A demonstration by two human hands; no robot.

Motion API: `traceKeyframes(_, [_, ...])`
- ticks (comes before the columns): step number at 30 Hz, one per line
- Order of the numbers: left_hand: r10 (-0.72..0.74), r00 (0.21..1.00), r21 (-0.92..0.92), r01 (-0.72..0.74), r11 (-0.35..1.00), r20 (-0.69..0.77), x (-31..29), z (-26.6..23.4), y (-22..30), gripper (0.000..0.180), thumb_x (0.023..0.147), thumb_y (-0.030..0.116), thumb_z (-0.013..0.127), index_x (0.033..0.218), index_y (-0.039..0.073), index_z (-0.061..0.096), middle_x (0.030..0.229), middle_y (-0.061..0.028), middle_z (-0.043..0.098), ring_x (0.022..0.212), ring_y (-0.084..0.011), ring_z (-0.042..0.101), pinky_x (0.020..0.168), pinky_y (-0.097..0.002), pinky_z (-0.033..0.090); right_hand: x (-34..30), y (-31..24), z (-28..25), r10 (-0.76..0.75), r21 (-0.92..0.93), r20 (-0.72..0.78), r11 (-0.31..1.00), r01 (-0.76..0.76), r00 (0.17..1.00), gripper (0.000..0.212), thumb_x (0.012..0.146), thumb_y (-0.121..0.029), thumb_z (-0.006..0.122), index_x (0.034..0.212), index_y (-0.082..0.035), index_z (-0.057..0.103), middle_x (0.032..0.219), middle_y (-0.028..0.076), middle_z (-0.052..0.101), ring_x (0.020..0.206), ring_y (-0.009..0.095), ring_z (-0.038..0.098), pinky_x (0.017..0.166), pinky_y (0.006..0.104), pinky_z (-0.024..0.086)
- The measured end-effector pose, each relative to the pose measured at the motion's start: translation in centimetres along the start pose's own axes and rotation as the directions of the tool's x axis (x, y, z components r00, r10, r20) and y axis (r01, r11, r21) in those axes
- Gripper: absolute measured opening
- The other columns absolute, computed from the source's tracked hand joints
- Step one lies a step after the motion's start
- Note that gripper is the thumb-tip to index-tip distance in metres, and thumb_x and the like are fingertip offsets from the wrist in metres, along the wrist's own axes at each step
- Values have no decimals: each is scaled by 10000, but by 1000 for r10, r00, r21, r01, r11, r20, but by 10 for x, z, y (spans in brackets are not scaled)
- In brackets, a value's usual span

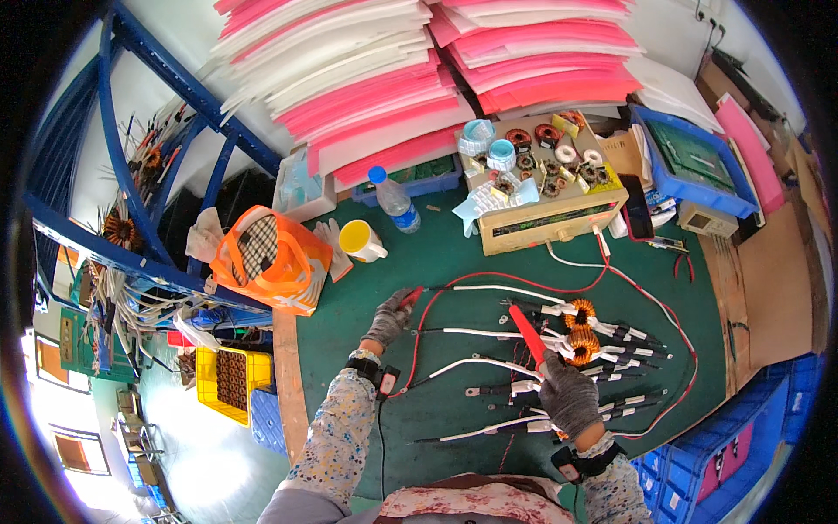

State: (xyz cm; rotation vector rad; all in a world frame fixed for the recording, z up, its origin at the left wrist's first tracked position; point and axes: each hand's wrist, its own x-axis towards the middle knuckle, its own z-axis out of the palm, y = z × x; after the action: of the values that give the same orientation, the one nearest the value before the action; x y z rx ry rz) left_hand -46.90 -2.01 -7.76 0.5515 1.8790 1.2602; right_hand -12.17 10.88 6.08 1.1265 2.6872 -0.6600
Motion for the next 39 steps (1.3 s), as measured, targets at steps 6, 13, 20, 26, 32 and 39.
traceKeyframes(6, [91, 995, 307, -97, 947, 32, 5, 2, -2, 365, 801, 69, 515, 1164, 101, 505, 874, -161, 589, 792, -272, 576, 711, -332, 460, -1, -3, -5, -1, -7, 0, 1000, 1, 1000, 513, 758, -181, 532, 1244, -74, 406, 809, 167, 579, 724, 306, 577, 656, 428, 459])
traceKeyframes(13, [321, 944, 491, -314, 813, 71, 0, 3, 6, 369, 781, 73, 521, 1147, 119, 513, 969, -205, 582, 920, -376, 553, 780, -395, 461, -4, -10, -2, 48, 7, 1, 999, -48, 999, 507, 759, -175, 527, 1245, -93, 408, 804, 159, 580, 735, 305, 576, 658, 426, 457])
traceKeyframes(20, [214, 972, 553, -230, 801, 94, 9, 1, -9, 372, 796, 71, 518, 1168, 75, 505, 972, -190, 597, 909, -298, 585, 796, -331, 454, -1, -5, 13, -4, -18, -67, 1000, 2, 998, 497, 757, -181, 524, 1236, -96, 418, 734, 142, 572, 692, 312, 569, 636, 446, 450])
traceKeyframes(26, [281, 955, 458, -292, 839, 95, 15, -2, -20, 373, 797, 70, 508, 1170, 85, 504, 970, -186, 598, 901, -298, 587, 793, -333, 454, 2, -9, 25, 23, -10, -83, 1000, -24, 996, 475, 770, -198, 518, 1227, -97, 438, 754, 143, 573, 719, 310, 571, 669, 437, 448])
traceKeyframes(32, [280, 953, 459, -303, 835, 120, 21, -4, -22, 382, 790, 61, 499, 1172, 85, 505, 979, -182, 599, 906, -287, 588, 793, -323, 452, 2, -8, 32, 31, -28, -87, 999, -33, 996, 493, 776, -215, 517, 1244, -103, 416, 812, 152, 598, 762, 317, 587, 692, 433, 454])
traceKeyframes(39, [298, 944, 506, -326, 798, 139, 28, -10, -25, 369, 794, 123, 515, 1163, 133, 518, 1007, -215, 582, 952, -361, 561, 792, -386, 464, 5, -21, 27, 75, -27, -35, 997, -76, 997, 512, 780, -235, 497, 1257, -80, 394, 826, 160, 605, 802, 311, 589, 722, 429, 447])
